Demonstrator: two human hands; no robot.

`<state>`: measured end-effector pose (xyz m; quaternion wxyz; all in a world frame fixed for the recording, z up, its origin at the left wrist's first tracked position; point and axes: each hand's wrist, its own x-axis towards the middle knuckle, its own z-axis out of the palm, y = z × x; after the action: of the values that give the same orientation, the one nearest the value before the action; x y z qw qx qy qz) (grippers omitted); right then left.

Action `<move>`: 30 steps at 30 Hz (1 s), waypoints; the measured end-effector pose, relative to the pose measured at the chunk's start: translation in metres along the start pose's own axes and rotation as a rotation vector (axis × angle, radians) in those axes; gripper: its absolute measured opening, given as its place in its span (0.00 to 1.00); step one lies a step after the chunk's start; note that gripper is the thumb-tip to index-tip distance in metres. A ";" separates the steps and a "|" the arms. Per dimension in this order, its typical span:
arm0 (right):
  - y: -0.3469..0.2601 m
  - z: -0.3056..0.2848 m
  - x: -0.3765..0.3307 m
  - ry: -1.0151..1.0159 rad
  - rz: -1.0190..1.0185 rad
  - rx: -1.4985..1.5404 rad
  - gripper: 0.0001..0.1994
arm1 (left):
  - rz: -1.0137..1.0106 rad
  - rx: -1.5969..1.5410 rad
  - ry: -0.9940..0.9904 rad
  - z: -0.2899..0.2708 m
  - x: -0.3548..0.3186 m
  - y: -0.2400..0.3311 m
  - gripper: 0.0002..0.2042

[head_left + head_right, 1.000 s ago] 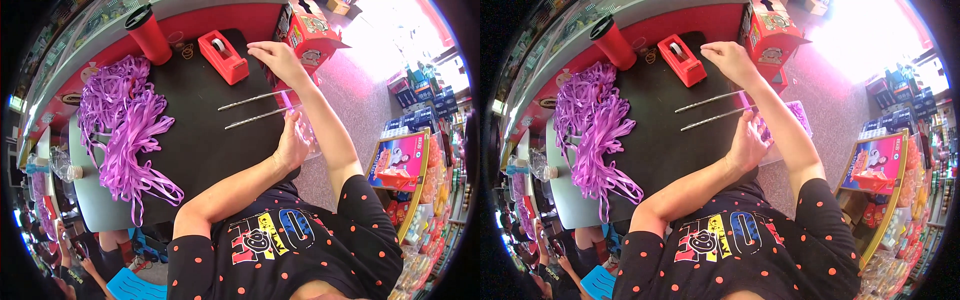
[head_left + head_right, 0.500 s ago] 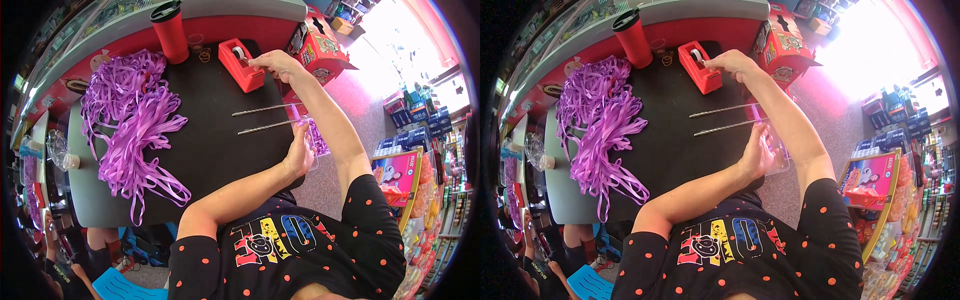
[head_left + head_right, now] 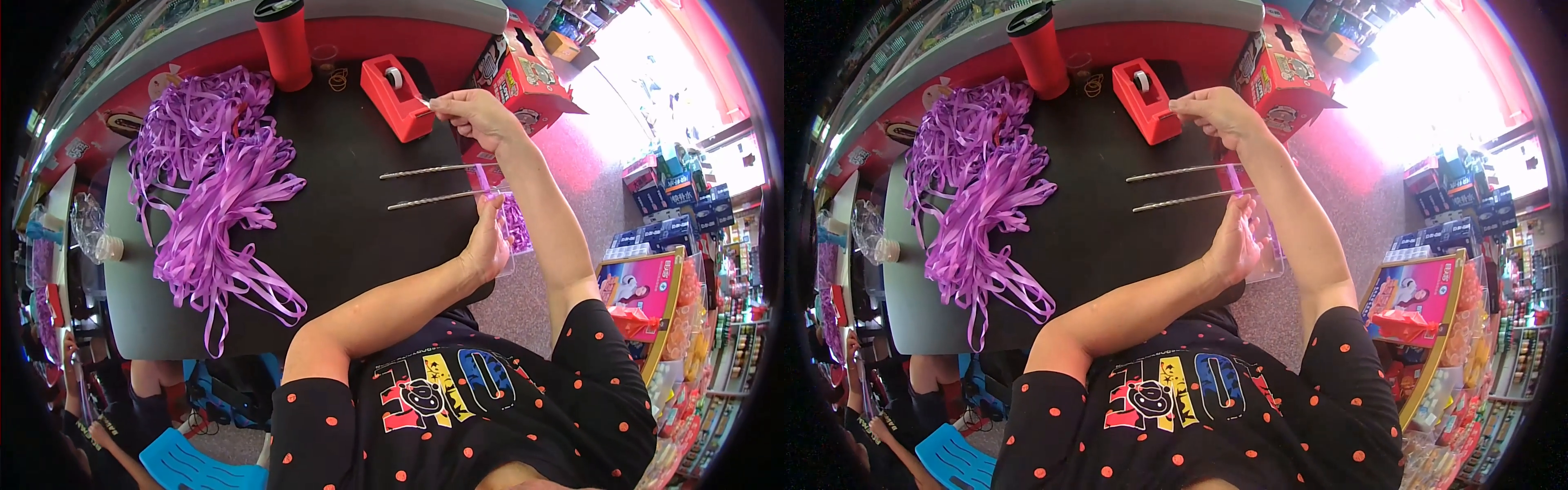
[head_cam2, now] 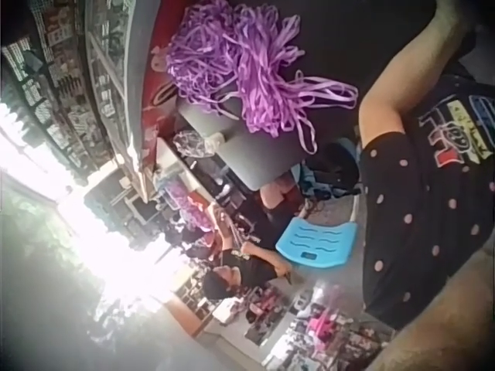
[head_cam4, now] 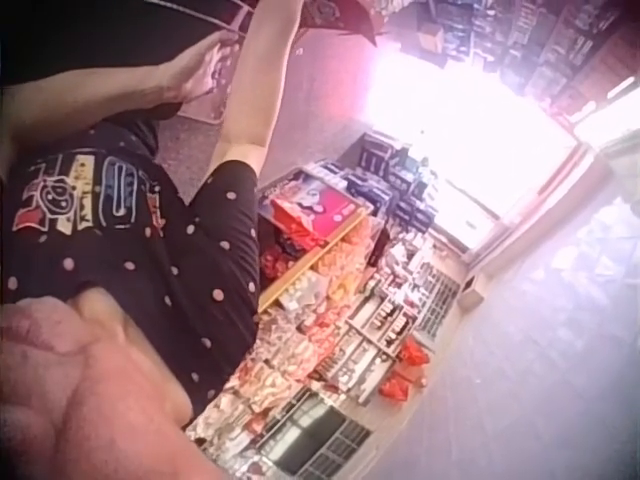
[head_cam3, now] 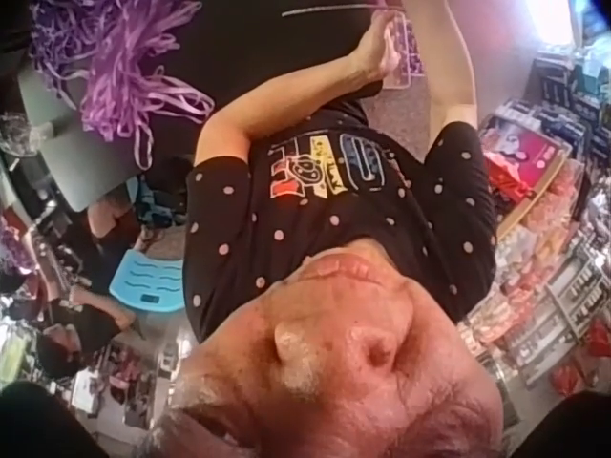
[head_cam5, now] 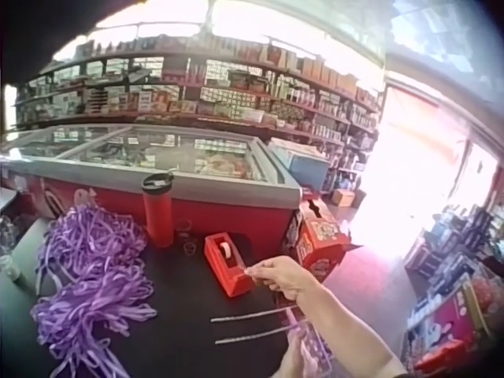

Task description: Making small decorative bows using purple ribbons and a wooden stick jig.

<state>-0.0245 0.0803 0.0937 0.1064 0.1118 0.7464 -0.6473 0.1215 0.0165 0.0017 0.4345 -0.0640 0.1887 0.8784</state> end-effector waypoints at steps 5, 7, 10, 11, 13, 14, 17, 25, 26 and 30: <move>0.025 0.000 0.000 0.037 0.036 0.059 0.09 | 0.017 0.025 -0.012 0.001 0.000 0.001 0.36; 0.031 0.001 0.001 0.049 0.033 0.058 0.09 | 0.026 0.021 -0.014 0.000 0.002 0.001 0.34; 0.035 0.004 0.002 0.079 0.007 0.025 0.08 | 0.031 0.013 -0.088 0.004 -0.002 0.006 0.31; 0.036 0.005 0.003 0.098 -0.022 -0.007 0.08 | 0.033 0.007 -0.043 0.008 -0.004 0.007 0.30; 0.049 0.005 0.012 0.127 -0.108 -0.037 0.07 | 0.032 0.002 0.002 0.009 -0.005 0.007 0.29; 0.050 0.007 0.015 0.151 -0.198 -0.070 0.07 | 0.018 -0.016 -0.024 0.007 -0.004 0.007 0.29; 0.047 0.009 0.014 0.227 -0.262 -0.250 0.08 | 0.005 -0.024 -0.044 0.006 -0.004 0.007 0.28; 0.042 -0.003 -0.020 0.277 -0.299 -0.719 0.17 | 0.006 -0.020 0.016 0.000 -0.002 0.002 0.26; 0.045 -0.016 -0.029 0.154 -0.216 -0.543 0.17 | 0.002 -0.026 0.048 0.001 -0.004 0.001 0.25; 0.052 -0.054 -0.077 0.061 -0.106 -0.301 0.17 | 0.028 -0.049 0.027 -0.002 -0.002 0.001 0.22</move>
<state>0.0638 0.1382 0.0753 0.0649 0.0744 0.8426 -0.5294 0.1217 0.0131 0.0009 0.4176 -0.0839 0.1741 0.8878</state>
